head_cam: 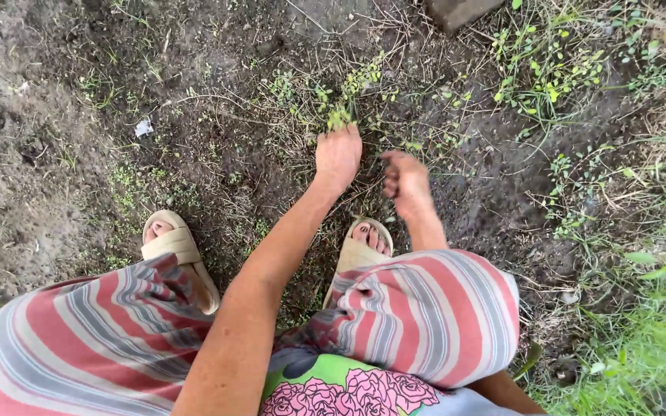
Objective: Pulling weeds from the garden soil by hand to clear the area around other plants.
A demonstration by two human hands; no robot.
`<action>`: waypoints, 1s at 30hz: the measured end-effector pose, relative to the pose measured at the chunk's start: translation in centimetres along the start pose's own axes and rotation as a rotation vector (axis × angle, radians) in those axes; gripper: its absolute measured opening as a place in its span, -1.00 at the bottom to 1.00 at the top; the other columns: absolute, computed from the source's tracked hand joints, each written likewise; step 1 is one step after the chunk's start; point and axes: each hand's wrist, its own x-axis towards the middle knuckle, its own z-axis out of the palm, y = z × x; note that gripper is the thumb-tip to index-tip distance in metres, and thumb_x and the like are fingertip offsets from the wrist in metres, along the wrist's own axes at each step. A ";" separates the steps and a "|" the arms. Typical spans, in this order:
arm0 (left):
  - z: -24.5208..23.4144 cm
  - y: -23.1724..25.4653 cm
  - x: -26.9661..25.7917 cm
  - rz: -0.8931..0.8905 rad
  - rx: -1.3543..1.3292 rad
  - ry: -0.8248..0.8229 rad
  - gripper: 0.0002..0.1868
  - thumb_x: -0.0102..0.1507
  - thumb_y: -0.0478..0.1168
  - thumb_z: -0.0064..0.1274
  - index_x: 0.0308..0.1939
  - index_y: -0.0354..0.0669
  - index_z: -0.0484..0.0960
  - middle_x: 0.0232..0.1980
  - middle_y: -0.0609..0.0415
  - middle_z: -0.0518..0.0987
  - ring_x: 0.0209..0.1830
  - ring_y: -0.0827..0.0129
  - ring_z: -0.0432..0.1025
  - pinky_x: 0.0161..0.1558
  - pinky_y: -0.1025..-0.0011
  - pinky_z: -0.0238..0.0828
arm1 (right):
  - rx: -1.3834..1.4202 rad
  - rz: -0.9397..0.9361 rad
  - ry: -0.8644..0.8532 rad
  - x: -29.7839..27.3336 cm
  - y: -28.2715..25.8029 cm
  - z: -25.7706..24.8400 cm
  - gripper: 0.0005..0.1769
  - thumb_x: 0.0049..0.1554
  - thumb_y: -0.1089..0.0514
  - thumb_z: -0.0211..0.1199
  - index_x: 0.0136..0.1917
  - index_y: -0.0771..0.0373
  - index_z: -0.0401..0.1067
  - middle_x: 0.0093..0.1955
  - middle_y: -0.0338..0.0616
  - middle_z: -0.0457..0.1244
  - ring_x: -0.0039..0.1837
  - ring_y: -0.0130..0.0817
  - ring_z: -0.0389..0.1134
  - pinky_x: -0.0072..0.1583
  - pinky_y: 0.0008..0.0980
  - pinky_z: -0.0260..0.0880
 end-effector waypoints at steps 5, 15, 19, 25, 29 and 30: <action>-2.8 1.2 0.0 0.013 -0.093 -0.104 -0.72 0.27 0.00 0.02 -0.12 -0.04 0.69 -0.03 -0.02 0.55 0.03 0.15 0.45 0.00 0.14 0.27 | 0.086 0.161 -0.020 4.1 4.5 2.5 -0.77 0.22 0.15 0.07 -0.01 0.33 0.46 -0.44 -0.21 0.06 -0.47 -0.45 0.04 -0.41 -0.44 0.01; -1.7 1.8 -4.9 -0.070 -0.621 -0.067 -0.71 0.34 -0.18 -0.23 -0.05 -0.16 0.60 -0.32 -0.22 0.65 -0.25 -0.17 0.61 -0.19 -0.07 0.55 | 0.516 0.218 -0.024 12.2 4.5 3.4 -0.71 0.25 0.26 -0.04 -0.05 0.43 0.50 -0.37 -0.35 -0.01 -0.41 -0.53 0.03 -0.38 -0.62 -0.02; -1.2 1.7 -5.5 -0.019 -0.534 -0.031 -0.77 0.27 -0.25 -0.20 -0.05 -0.13 0.53 -0.40 -0.07 0.64 -0.31 -0.03 0.62 -0.25 0.04 0.58 | 0.471 0.170 0.038 9.6 3.9 4.1 -0.78 0.22 0.22 0.06 -0.15 0.37 0.48 -0.38 -0.35 -0.07 -0.40 -0.57 -0.03 -0.40 -0.66 -0.04; 1.3 5.5 -10.9 0.156 -0.485 -0.300 -0.69 0.23 -0.19 -0.15 -0.01 -0.13 0.59 -0.41 -0.05 0.64 -0.29 -0.03 0.62 -0.25 0.02 0.56 | 0.256 0.177 0.185 1.2 5.5 -2.6 -0.79 0.21 0.14 0.13 -0.26 0.20 0.41 -0.45 -0.33 -0.04 -0.45 -0.55 0.02 -0.40 -0.57 -0.03; -3.4 5.6 -8.1 0.095 -0.759 -0.542 -0.43 0.34 0.17 -0.26 -0.25 -0.21 0.68 -0.20 -0.28 0.66 -0.04 -0.23 0.57 0.03 -0.08 0.48 | 0.253 0.133 0.172 -0.1 2.2 -4.9 -0.81 0.25 0.15 -0.02 -0.20 0.10 0.33 -0.45 -0.51 -0.14 -0.48 -0.66 -0.04 -0.39 -0.61 -0.16; -1.8 4.3 -7.3 0.092 -0.759 -0.543 -0.43 0.34 0.17 -0.26 -0.25 -0.21 0.68 -0.20 -0.28 0.66 -0.04 -0.23 0.57 0.03 -0.08 0.48 | 0.251 0.136 0.172 0.1 1.8 -5.6 -0.81 0.25 0.15 -0.02 -0.20 0.10 0.33 -0.45 -0.51 -0.14 -0.48 -0.66 -0.04 -0.39 -0.61 -0.16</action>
